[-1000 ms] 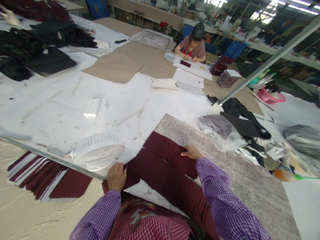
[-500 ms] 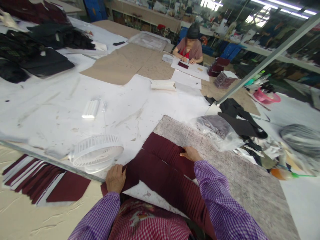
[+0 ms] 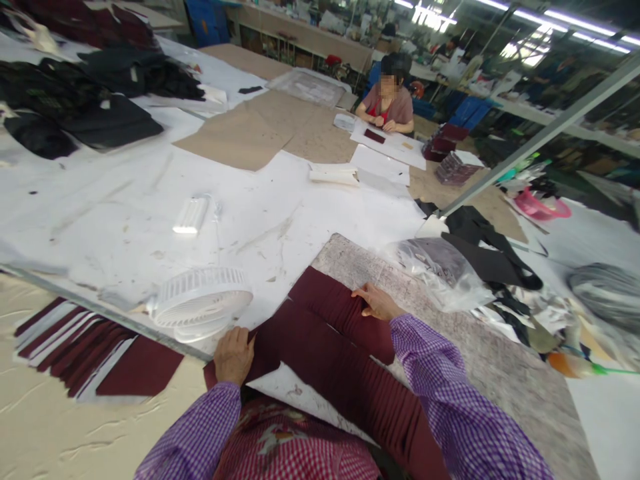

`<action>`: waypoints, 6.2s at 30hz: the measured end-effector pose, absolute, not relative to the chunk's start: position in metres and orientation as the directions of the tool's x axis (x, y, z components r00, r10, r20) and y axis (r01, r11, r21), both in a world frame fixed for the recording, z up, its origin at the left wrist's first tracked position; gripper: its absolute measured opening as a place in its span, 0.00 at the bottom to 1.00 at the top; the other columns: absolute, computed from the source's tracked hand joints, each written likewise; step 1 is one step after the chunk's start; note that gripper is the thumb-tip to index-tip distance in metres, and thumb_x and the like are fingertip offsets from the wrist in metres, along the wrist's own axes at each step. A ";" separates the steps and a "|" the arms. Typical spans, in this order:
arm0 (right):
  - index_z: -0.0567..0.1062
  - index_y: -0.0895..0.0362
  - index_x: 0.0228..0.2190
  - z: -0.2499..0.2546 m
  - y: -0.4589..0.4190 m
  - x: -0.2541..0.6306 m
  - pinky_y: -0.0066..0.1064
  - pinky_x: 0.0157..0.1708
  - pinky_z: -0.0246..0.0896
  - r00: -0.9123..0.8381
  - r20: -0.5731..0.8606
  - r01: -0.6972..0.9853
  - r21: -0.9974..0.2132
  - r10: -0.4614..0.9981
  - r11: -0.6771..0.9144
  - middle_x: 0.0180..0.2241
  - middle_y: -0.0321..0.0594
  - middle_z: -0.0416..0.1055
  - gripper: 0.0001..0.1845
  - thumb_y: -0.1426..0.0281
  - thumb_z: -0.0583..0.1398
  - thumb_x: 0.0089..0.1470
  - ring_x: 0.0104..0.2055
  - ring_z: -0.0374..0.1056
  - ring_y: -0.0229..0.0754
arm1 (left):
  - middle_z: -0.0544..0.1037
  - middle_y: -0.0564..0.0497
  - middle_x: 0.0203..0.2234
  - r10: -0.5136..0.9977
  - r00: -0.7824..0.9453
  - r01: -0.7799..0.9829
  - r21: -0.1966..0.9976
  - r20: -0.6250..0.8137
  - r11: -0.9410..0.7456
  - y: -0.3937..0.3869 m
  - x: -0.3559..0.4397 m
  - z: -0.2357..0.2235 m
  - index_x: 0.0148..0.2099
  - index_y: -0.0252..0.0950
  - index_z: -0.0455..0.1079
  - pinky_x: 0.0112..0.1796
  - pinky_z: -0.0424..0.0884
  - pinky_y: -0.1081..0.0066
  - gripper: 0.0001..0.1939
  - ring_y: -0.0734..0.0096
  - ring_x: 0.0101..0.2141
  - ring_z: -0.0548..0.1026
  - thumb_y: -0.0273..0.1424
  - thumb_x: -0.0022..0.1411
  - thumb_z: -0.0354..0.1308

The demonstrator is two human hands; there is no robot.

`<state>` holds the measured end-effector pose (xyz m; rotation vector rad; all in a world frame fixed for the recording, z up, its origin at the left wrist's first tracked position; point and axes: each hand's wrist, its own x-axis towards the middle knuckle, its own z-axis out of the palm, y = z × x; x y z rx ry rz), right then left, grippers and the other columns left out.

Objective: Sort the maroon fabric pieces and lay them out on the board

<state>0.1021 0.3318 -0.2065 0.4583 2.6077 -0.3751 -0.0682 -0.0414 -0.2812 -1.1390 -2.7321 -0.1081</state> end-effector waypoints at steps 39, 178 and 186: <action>0.71 0.59 0.42 -0.210 0.341 0.150 0.39 0.40 0.66 -0.662 -0.596 0.677 -0.213 0.456 0.704 0.42 0.41 0.70 0.14 0.63 0.56 0.58 0.40 0.68 0.42 | 0.70 0.46 0.28 0.707 -0.681 0.720 0.001 0.189 0.694 -0.042 -0.069 -0.279 0.32 0.36 0.65 0.36 0.60 0.64 0.11 0.59 0.32 0.67 0.34 0.64 0.46; 0.54 0.46 0.54 0.012 0.096 0.215 0.34 0.34 0.66 -0.142 0.194 -0.215 -0.963 0.971 0.161 0.33 0.35 0.72 0.36 0.66 0.65 0.47 0.34 0.69 0.41 | 0.79 0.44 0.41 0.909 -0.087 -0.681 0.691 -0.407 0.244 0.044 0.074 0.037 0.59 0.39 0.59 0.49 0.68 0.59 0.30 0.59 0.42 0.77 0.35 0.55 0.61; 0.71 0.46 0.41 0.021 0.101 0.249 0.35 0.33 0.65 -0.321 0.223 0.034 -0.969 0.921 0.246 0.38 0.37 0.69 0.18 0.64 0.65 0.46 0.35 0.67 0.42 | 0.79 0.44 0.41 0.932 -0.050 -0.651 0.719 -0.360 0.243 0.038 0.074 0.043 0.56 0.38 0.64 0.49 0.68 0.58 0.28 0.56 0.44 0.76 0.35 0.53 0.62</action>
